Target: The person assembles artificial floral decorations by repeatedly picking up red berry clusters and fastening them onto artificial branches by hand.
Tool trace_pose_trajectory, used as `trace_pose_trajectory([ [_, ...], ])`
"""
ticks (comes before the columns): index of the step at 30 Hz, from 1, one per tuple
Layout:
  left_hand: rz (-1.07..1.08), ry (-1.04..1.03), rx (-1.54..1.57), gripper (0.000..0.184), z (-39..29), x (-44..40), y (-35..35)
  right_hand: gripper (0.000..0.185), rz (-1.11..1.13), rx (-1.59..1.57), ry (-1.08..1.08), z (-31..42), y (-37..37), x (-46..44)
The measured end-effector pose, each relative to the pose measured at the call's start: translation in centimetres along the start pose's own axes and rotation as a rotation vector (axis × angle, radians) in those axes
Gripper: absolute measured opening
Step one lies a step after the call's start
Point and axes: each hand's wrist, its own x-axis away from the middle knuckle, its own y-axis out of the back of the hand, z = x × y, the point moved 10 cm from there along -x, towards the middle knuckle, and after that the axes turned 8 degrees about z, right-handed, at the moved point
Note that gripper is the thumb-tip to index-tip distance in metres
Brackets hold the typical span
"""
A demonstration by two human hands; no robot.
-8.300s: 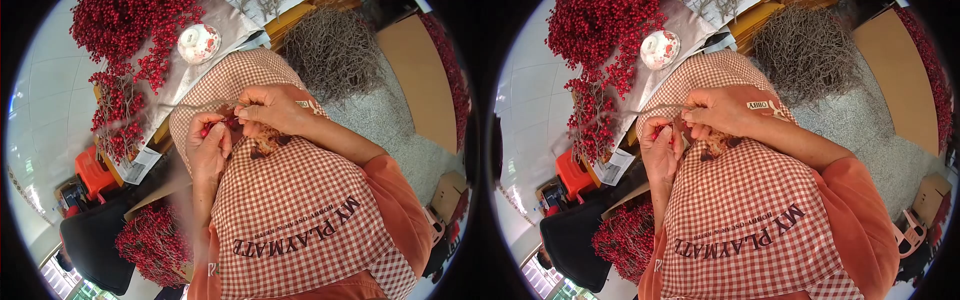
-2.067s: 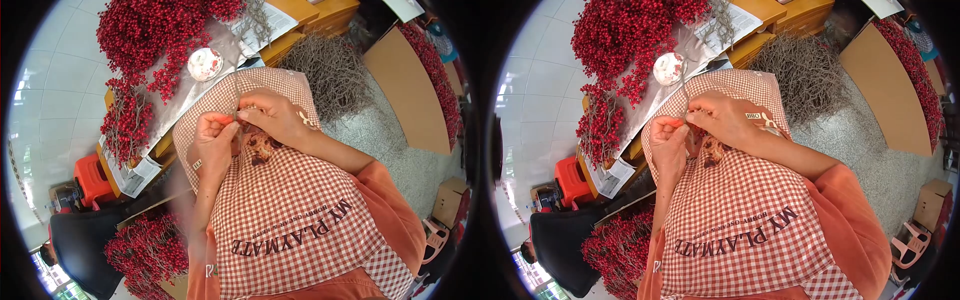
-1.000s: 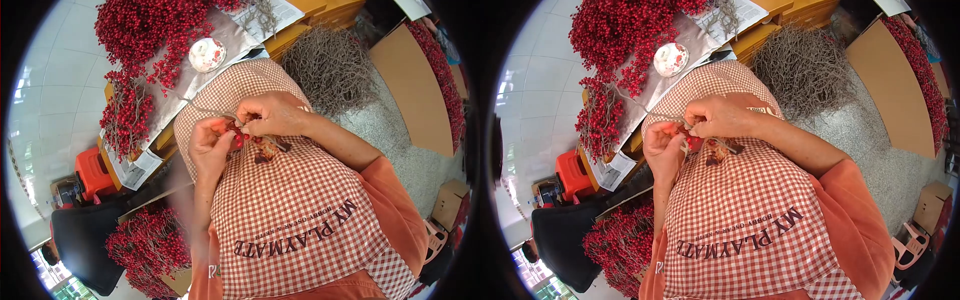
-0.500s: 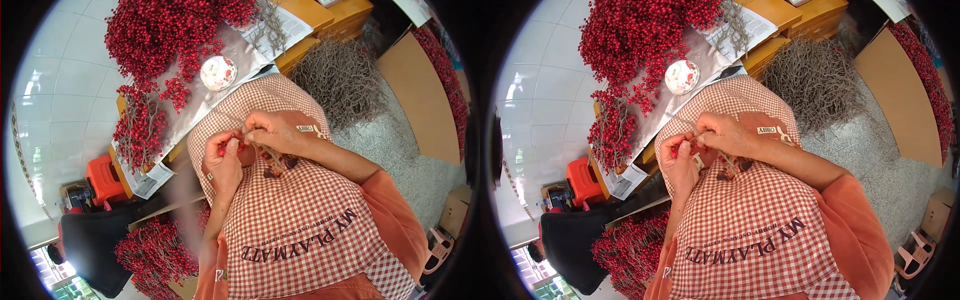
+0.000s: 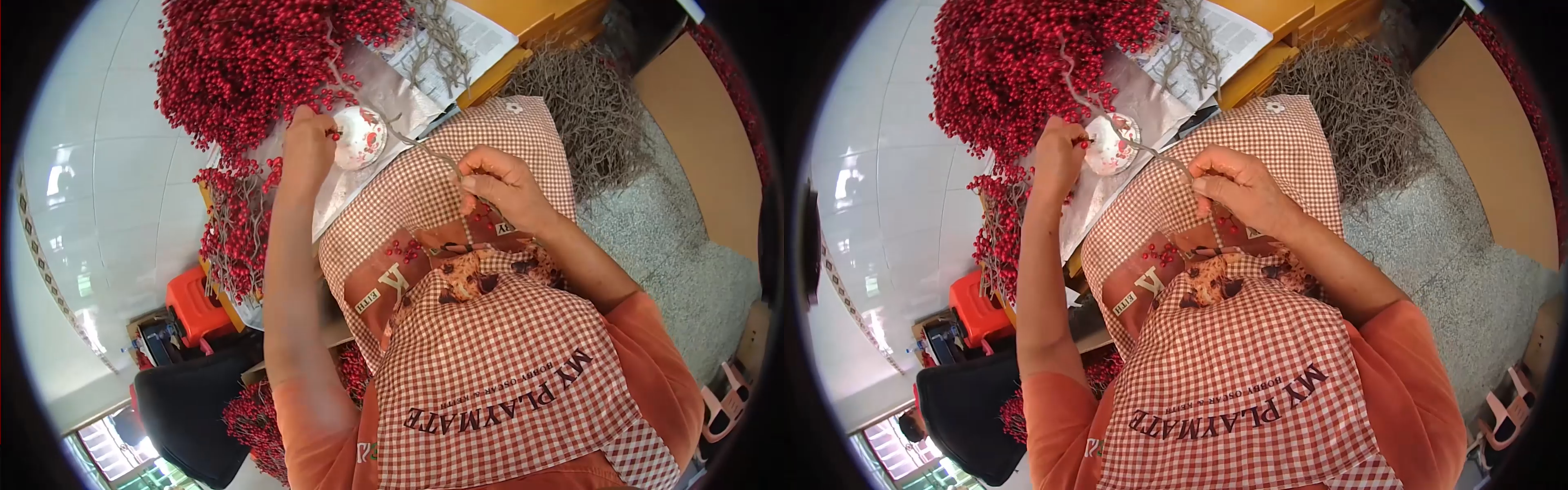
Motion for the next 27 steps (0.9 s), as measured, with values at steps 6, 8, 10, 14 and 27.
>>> trace_pose_trajectory([
  [6, 0.12, -0.109, -0.06, 0.012, -0.1, -0.5, -1.1, 0.013, 0.014, -0.034, -0.047, 0.1, -0.3, 0.6],
  [8, 0.04, -0.128, -0.067, 0.011, -0.5, 1.0, 0.0, 0.014, 0.049, -0.052, -0.062, -0.3, -0.5, 0.5],
  [10, -0.078, 0.065, 0.164, 0.009, 1.2, 3.2, 1.3, 0.014, 0.084, -0.069, -0.086, -0.9, -1.1, 0.4],
  [14, -0.005, 0.545, 1.087, 0.009, 1.8, 10.5, -4.3, 0.02, 0.139, -0.105, -0.083, -1.3, -2.7, 0.0],
  [27, -0.123, 0.466, 1.741, 0.017, -7.8, 18.0, -7.1, 0.014, 0.288, 0.035, -0.213, -3.1, -7.1, 0.5],
])
